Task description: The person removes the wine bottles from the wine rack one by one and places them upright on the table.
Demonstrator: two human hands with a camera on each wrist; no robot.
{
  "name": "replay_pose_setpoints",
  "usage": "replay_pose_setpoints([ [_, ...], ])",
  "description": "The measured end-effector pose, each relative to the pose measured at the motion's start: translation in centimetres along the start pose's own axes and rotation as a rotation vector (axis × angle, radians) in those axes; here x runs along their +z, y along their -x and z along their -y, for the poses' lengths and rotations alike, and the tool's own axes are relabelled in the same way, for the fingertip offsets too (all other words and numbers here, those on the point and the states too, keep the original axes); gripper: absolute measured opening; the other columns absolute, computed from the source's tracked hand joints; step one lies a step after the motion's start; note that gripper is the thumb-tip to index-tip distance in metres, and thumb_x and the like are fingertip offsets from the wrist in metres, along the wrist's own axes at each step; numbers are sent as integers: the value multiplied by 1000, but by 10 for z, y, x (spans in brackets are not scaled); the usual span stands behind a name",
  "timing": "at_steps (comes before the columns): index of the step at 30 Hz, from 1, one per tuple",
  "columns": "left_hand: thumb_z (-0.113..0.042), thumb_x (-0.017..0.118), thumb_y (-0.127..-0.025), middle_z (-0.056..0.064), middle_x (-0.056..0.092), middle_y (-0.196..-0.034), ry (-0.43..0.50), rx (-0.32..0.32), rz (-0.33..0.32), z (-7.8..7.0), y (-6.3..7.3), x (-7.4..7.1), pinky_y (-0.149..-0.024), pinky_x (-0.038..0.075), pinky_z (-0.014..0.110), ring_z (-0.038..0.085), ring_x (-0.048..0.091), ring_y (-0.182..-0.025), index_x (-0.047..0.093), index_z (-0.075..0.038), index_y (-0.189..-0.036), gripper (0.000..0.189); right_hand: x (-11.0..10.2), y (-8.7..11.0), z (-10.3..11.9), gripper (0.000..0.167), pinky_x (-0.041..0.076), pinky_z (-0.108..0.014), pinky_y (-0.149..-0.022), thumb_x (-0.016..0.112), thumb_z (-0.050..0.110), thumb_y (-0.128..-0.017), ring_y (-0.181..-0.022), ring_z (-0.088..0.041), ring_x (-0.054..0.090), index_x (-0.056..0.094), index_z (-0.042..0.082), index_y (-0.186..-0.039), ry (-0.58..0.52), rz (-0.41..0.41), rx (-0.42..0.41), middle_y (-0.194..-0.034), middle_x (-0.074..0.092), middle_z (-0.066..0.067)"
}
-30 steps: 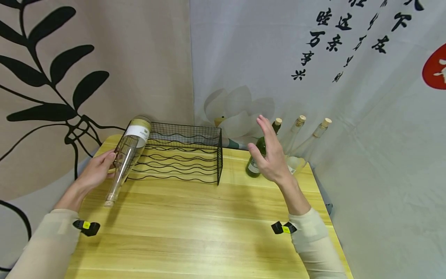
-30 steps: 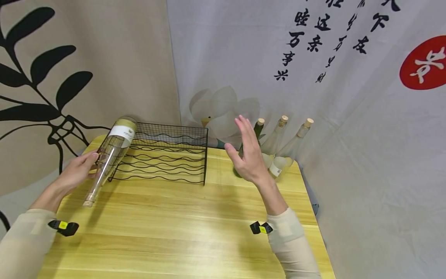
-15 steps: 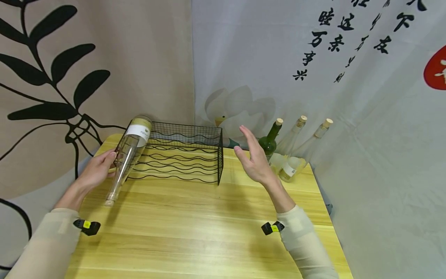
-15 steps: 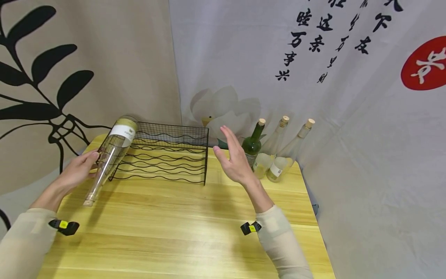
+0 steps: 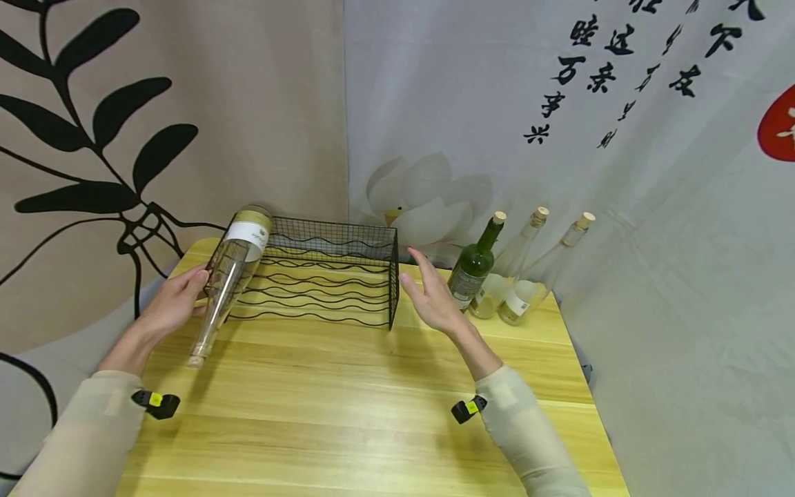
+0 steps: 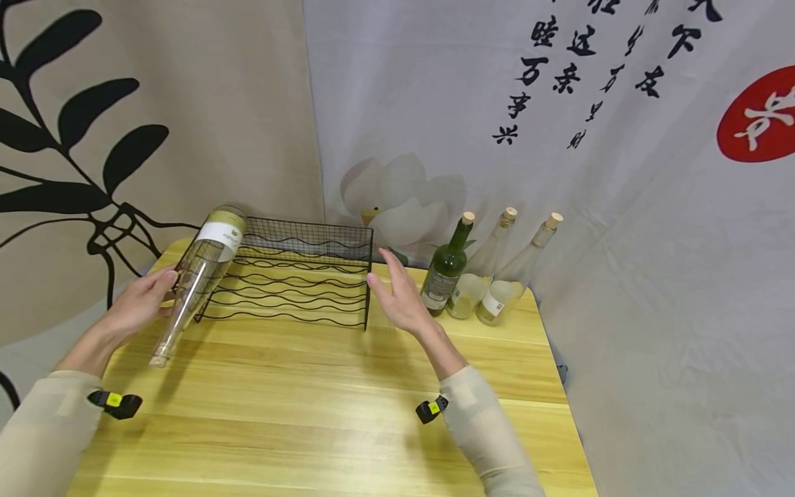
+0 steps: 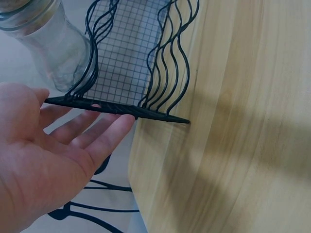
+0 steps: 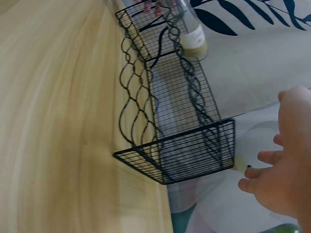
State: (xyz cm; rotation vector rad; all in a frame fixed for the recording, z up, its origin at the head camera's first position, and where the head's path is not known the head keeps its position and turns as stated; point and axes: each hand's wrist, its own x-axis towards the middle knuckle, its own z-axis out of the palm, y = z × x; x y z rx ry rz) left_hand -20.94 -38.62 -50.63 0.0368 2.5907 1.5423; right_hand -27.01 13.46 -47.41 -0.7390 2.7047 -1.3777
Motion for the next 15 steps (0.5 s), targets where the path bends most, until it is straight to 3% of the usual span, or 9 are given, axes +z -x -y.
replay_pose_setpoints([
  [9, -47, 19, -125, 38, 22, -182, -12, 2, -8, 0, 1, 0, -90, 61, 6, 64, 32, -161, 12, -9, -182, 69, 15, -2, -11, 72, 29, -71, -141, 43, 55, -121, -173, -43, 30, 21, 25, -182, -11, 31, 67, -189, 26, -10],
  [15, -47, 19, -125, 38, 22, -182, -13, 3, -5, 0, 0, 0, -90, 61, 6, 64, 32, -161, 12, -8, -182, 70, 21, -3, -20, 73, 36, -65, -141, 43, 56, -121, -172, -43, 34, 20, 23, -182, -41, 40, 94, -188, 28, -11],
])
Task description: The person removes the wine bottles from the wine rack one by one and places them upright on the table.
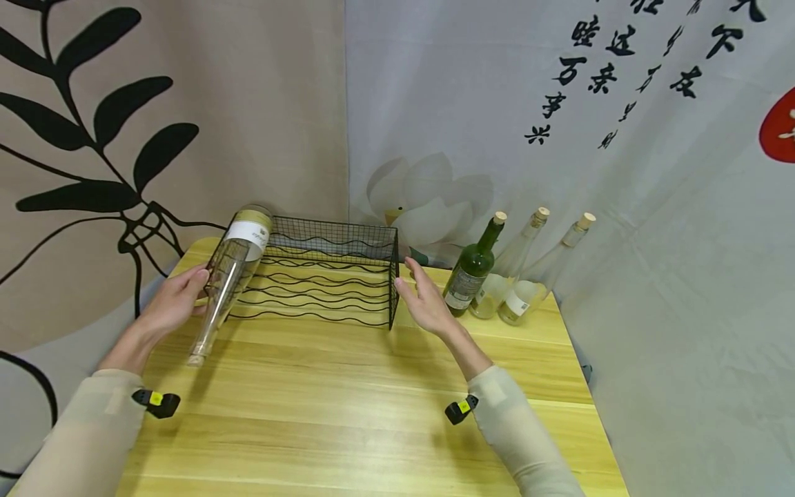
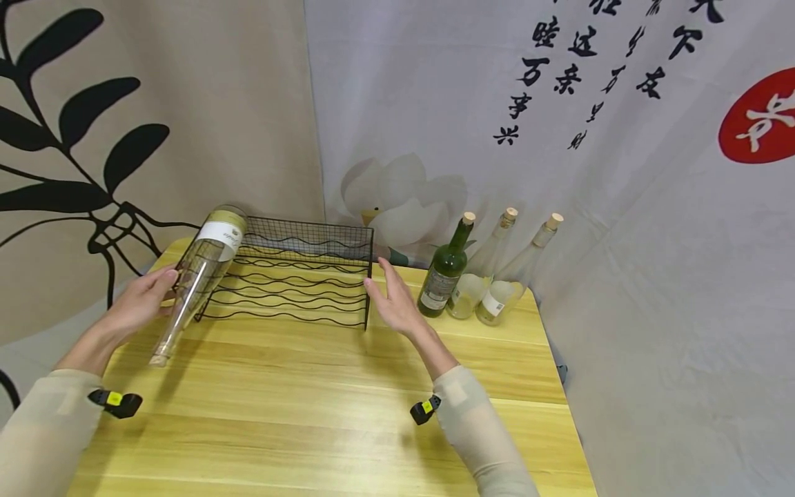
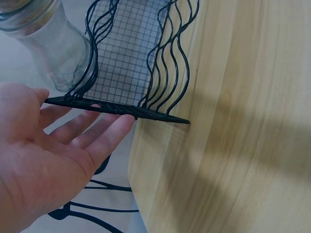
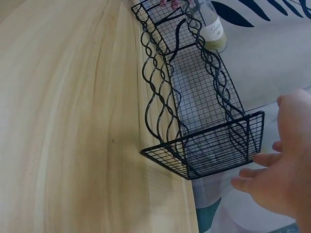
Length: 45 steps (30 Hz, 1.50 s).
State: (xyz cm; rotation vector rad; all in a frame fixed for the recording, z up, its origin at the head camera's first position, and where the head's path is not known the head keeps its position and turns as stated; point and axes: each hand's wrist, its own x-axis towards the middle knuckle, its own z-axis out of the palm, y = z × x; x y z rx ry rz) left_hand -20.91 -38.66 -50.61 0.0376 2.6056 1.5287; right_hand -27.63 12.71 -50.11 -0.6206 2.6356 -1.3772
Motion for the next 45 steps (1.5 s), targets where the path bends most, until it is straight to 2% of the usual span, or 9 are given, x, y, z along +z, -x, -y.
replay_pose_setpoints([
  [9, -46, 19, -125, 36, 20, -183, -4, 7, -3, -1, -1, 1, -90, 61, 5, 64, 32, -161, 13, -8, -182, 69, 6, -2, -5, 74, 38, -64, -140, 42, 53, -122, -171, -45, 34, 17, 18, -183, -56, 20, 20, -188, 27, -15],
  [17, -46, 18, -125, 36, 20, -183, -20, 0, -6, -1, -2, 1, -90, 62, 7, 64, 32, -161, 12, -8, -182, 69, 10, -3, -7, 71, 42, -66, -137, 42, 52, -123, -167, -44, 43, 18, 22, -183, -92, 36, 69, -188, 28, -13],
  [22, -46, 19, -125, 37, 21, -182, -17, -1, -8, -1, -2, 1, -89, 61, 5, 64, 33, -160, 13, -8, -182, 69, 13, -4, -7, 71, 44, -66, -135, 39, 52, -123, -165, -47, 46, 19, 19, -183, -98, 27, 67, -187, 30, -17],
  [28, -46, 19, -125, 38, 23, -182, -23, -1, -12, 0, -2, 2, -89, 61, 5, 65, 34, -160, 14, -8, -182, 68, 14, -5, -7, 66, 56, -62, -126, 40, 42, -125, -161, -45, 52, 19, 18, -183, -142, 26, 73, -187, 30, -18],
  [32, -45, 19, -125, 38, 24, -182, -34, -4, -14, 0, -1, 2, -90, 63, 8, 64, 35, -160, 14, -9, -182, 68, 15, -5, -7, 66, 60, -62, -120, 40, 42, -125, -161, -45, 52, 19, 19, -183, -177, 30, 77, -187, 29, -18],
  [39, -46, 18, -125, 38, 22, -182, -34, -11, -12, 0, 0, 2, -96, 66, 15, 64, 32, -161, 13, -8, -182, 69, 15, -5, -9, 66, 57, -68, -122, 42, 40, -125, -162, -48, 49, 19, 19, -183, -224, 34, 78, -187, 27, -20],
  [45, -46, 17, -125, 38, 20, -182, -33, -13, -6, 0, 0, 0, -93, 65, 11, 65, 29, -162, 10, -7, -182, 70, 16, -7, -8, 66, 55, -69, -123, 44, 39, -125, -164, -49, 47, 20, 20, -183, -256, 33, 90, -187, 28, -20],
])
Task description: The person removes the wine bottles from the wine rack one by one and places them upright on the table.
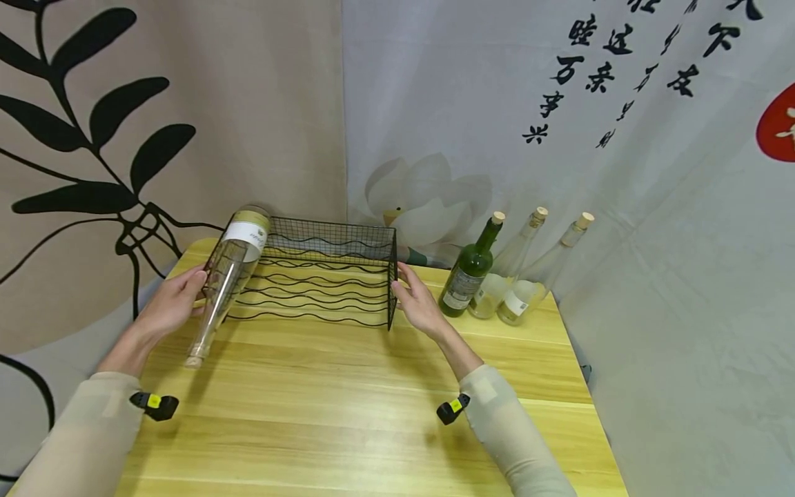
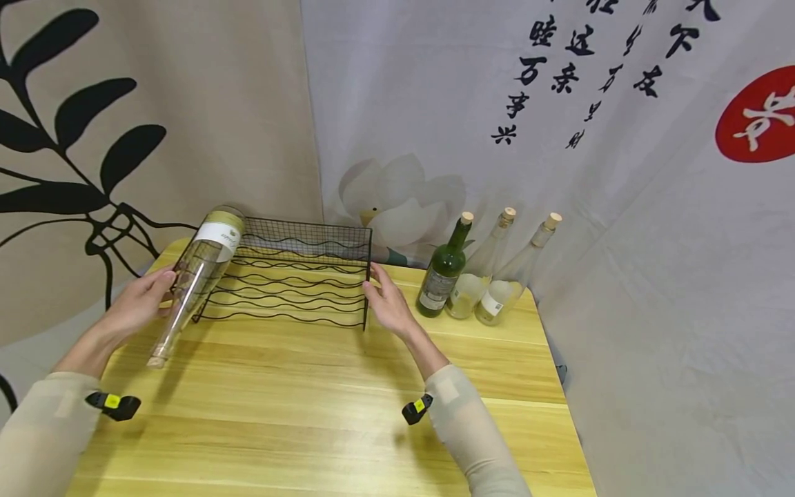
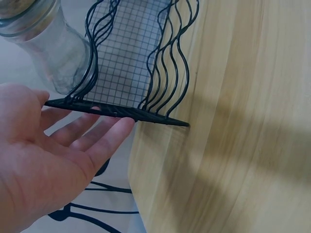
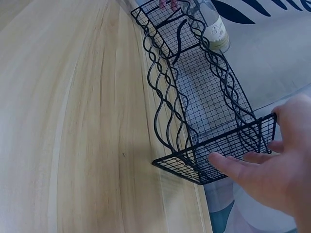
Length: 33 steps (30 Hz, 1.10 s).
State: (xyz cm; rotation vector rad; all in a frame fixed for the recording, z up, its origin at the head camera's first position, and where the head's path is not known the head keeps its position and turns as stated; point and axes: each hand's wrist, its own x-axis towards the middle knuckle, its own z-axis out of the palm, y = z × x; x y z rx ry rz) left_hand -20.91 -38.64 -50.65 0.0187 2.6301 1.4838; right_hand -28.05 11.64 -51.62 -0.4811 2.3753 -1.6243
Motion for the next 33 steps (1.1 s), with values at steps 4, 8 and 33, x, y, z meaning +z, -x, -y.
replay_pose_setpoints([
  [4, -47, 16, -124, 36, 16, -184, -8, -5, 2, 0, 1, 0, -98, 66, 17, 64, 26, -163, 9, -6, -182, 71, 1, -1, 1, 64, 56, -68, -123, 44, 38, -125, -165, -48, 45, 21, 21, -183, -27, -1, 9, -187, 27, -19],
  [8, -47, 17, -124, 36, 16, -184, -11, -4, 0, 1, 1, 0, -104, 67, 28, 64, 26, -163, 9, -5, -182, 71, 2, 0, 1, 65, 53, -70, -125, 44, 35, -125, -167, -49, 42, 20, 20, -183, -62, 7, 19, -188, 25, -20],
  [33, -56, 22, -123, 30, 10, -188, -44, -9, -69, -5, 8, -2, -125, 54, 60, 68, 25, -163, 5, -14, -184, 76, 0, 1, 2, 65, 54, -69, -125, 43, 34, -125, -167, -50, 40, 17, 18, -183, -70, 25, 13, -188, 22, -21],
])
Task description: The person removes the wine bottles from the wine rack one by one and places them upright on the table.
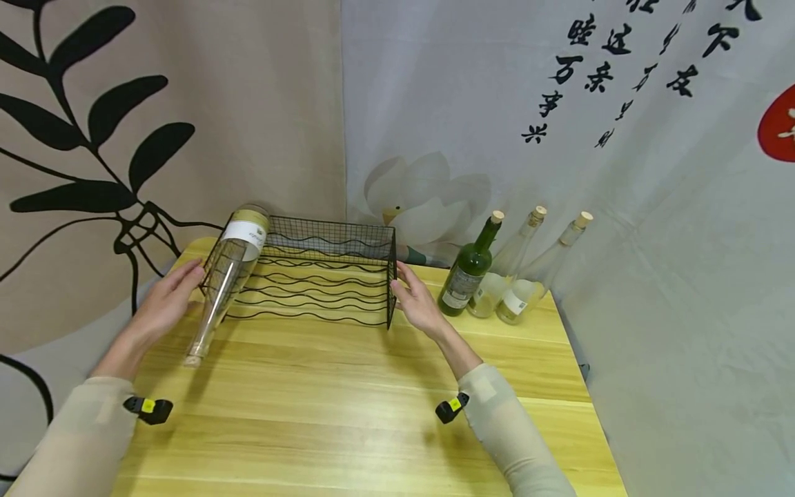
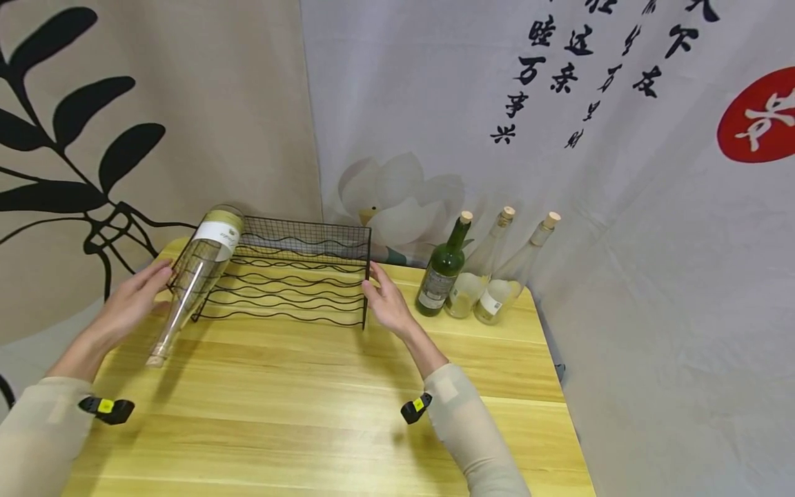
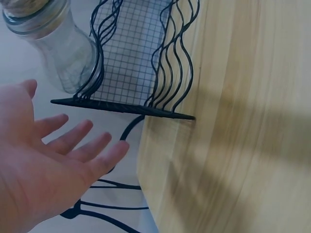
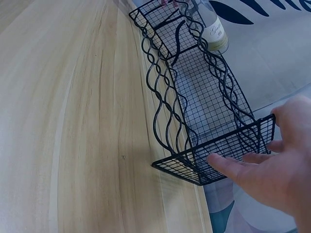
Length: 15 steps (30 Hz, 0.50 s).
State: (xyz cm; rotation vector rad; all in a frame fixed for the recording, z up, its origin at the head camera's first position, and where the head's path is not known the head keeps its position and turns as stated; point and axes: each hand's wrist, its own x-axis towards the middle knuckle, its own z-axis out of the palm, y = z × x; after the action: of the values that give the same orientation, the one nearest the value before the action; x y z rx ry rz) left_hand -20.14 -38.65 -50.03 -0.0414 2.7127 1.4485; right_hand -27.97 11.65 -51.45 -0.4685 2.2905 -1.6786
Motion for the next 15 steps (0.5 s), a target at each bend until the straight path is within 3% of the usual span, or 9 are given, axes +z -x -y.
replay_pose_setpoints([
  [2, -58, 23, -122, 28, 11, -188, -29, 1, -17, -1, 3, -1, -124, 34, 86, 70, 24, -162, 4, -17, -184, 76, 0, 0, 1, 66, 52, -70, -126, 43, 35, -125, -168, -50, 39, 17, 19, -183, -2, 8, 3, -189, 21, -21],
  [3, -58, 24, -122, 28, 12, -188, -41, 3, -27, -2, 4, -1, -123, 31, 90, 71, 24, -162, 4, -18, -184, 76, -1, 0, 1, 66, 51, -70, -126, 43, 36, -125, -168, -50, 38, 16, 19, -184, -6, 13, 4, -189, 20, -21],
  [9, -58, 29, -122, 29, 19, -187, -124, 26, -80, -6, 14, -1, -118, 29, 94, 71, 31, -159, 5, -25, -184, 74, 0, 0, 1, 67, 49, -72, -127, 44, 37, -125, -169, -51, 36, 17, 19, -184, -11, 11, 3, -189, 21, -21],
  [15, -51, 37, -123, 28, 19, -187, -156, 98, -132, -12, 21, 0, -118, 35, 91, 68, 31, -161, 9, -23, -184, 73, 1, 0, -1, 67, 49, -74, -126, 45, 38, -125, -168, -50, 39, 18, 19, -183, -9, 1, -3, -188, 22, -21],
])
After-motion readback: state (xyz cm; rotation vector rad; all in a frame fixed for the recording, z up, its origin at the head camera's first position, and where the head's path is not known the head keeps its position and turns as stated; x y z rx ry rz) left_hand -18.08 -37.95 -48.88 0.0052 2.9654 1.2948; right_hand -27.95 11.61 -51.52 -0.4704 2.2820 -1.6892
